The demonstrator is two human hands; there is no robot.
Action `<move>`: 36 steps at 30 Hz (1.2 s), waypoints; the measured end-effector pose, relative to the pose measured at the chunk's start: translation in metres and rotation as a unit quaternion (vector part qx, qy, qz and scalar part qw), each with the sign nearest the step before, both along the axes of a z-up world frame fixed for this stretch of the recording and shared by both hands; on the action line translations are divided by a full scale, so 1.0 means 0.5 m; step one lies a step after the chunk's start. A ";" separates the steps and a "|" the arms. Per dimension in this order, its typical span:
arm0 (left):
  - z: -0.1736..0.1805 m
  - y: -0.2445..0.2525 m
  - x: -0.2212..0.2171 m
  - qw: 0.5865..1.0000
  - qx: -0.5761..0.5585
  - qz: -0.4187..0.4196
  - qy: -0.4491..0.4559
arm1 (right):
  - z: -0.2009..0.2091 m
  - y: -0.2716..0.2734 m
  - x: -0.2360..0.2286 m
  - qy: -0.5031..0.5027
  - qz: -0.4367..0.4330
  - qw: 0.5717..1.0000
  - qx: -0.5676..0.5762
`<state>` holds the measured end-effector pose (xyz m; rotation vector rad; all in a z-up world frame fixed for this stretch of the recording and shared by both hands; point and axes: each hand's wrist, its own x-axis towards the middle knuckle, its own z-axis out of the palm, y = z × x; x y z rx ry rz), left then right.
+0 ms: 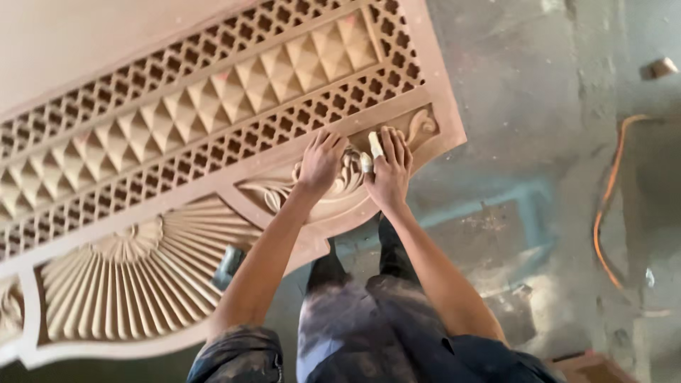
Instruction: The person sands a large carved wooden panel using a sanding block and sandpaper. They work on floral and geometric relief patterns, moving across different sections of the panel to smooth the surfaces.
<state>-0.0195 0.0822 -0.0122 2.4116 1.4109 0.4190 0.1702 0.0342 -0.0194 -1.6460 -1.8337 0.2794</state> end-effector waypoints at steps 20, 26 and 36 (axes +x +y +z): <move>-0.041 -0.013 -0.045 1.000 0.015 -0.001 0.016 | 0.036 0.008 -0.025 -0.026 -0.042 0.996 -0.072; -0.026 -0.014 -0.049 0.998 0.021 0.054 -0.006 | 0.038 0.024 -0.029 0.002 -0.033 0.998 -0.046; 0.024 0.012 -0.023 0.945 -0.226 0.203 0.123 | 0.017 0.014 -0.013 0.007 -0.046 0.998 -0.043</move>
